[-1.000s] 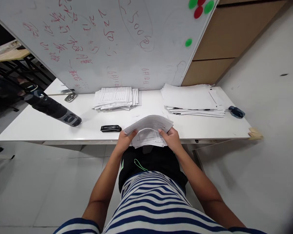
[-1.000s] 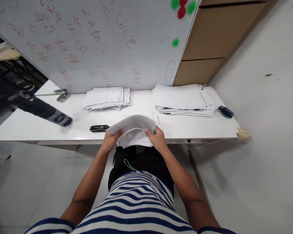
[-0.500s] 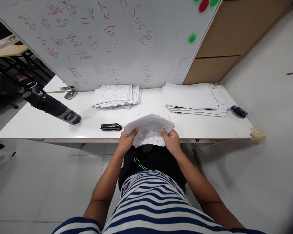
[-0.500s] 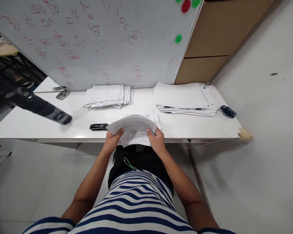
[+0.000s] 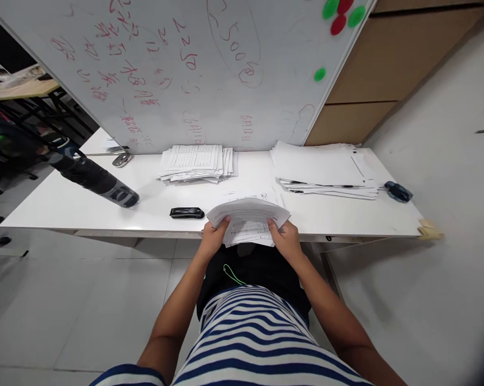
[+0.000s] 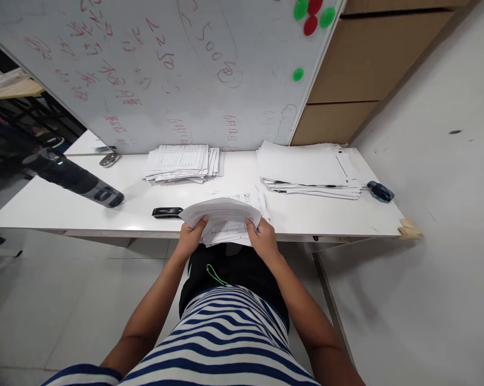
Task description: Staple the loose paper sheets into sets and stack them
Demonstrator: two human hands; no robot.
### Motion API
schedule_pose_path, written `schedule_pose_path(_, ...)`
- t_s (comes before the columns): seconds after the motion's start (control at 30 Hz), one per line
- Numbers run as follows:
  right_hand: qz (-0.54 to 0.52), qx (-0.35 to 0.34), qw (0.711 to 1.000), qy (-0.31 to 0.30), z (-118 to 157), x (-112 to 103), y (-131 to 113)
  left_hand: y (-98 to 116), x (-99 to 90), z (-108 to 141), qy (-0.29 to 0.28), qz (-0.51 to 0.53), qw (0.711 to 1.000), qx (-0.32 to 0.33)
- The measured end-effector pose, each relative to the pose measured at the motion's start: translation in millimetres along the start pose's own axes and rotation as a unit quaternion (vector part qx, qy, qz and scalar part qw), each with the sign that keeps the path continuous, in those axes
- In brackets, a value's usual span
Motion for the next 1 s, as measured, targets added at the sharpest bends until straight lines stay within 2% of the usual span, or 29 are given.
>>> schedule_pose_path(0.13,0.020,-0.010,1.000,-0.001,0.6,-2.9,-4.7,8.6,-4.0,-0.8,0.014,-0.021,1.000,-0.001)
schedule_pose_path(0.23,0.005,0.000,1.000,-0.020,1.2,-4.6,-10.5,16.8,-14.2,-3.1,0.026,-0.027,0.999,-0.006)
schedule_pose_path(0.33,-0.068,0.053,0.993,-0.077,2.0,0.8,-8.5,17.6,-23.9,-5.2,0.017,-0.024,0.999,-0.015)
schedule_pose_path(0.47,-0.157,0.161,0.963,-0.148,8.2,16.1,8.3,-2.0,-25.9,-0.9,-0.022,0.021,0.997,-0.076)
schedule_pose_path(0.6,-0.203,0.206,0.944,-0.160,14.6,23.6,19.5,-11.6,-24.2,5.3,-0.031,0.040,0.994,-0.095)
schedule_pose_path(0.73,-0.204,0.210,0.945,-0.148,15.7,21.7,19.8,-1.5,-30.3,3.6,-0.028,0.016,0.998,-0.059)
schedule_pose_path(0.8,-0.197,0.206,0.949,-0.138,15.0,19.7,17.7,7.0,-46.8,-1.7,0.005,-0.036,0.999,-0.023)
schedule_pose_path(0.87,-0.189,0.198,0.953,-0.129,14.7,19.1,14.9,18.8,-69.7,-9.9,0.041,-0.146,0.988,0.043)
schedule_pose_path(0.93,-0.180,0.193,0.956,-0.128,15.8,21.3,12.5,29.0,-89.1,-19.3,0.051,-0.298,0.946,0.118)
schedule_pose_path(1.0,-0.173,0.191,0.957,-0.132,17.8,25.5,10.4,26.8,-102.3,-29.6,0.030,-0.424,0.892,0.154)
Point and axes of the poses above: each hand's wrist, its own z-axis away from the middle knuckle, its own x-axis out of the palm, y = z × x, the point moved 8 cm from there along -z, towards the middle knuckle, and after that the axes turned 8 degrees about x, right-handed, at the moved point
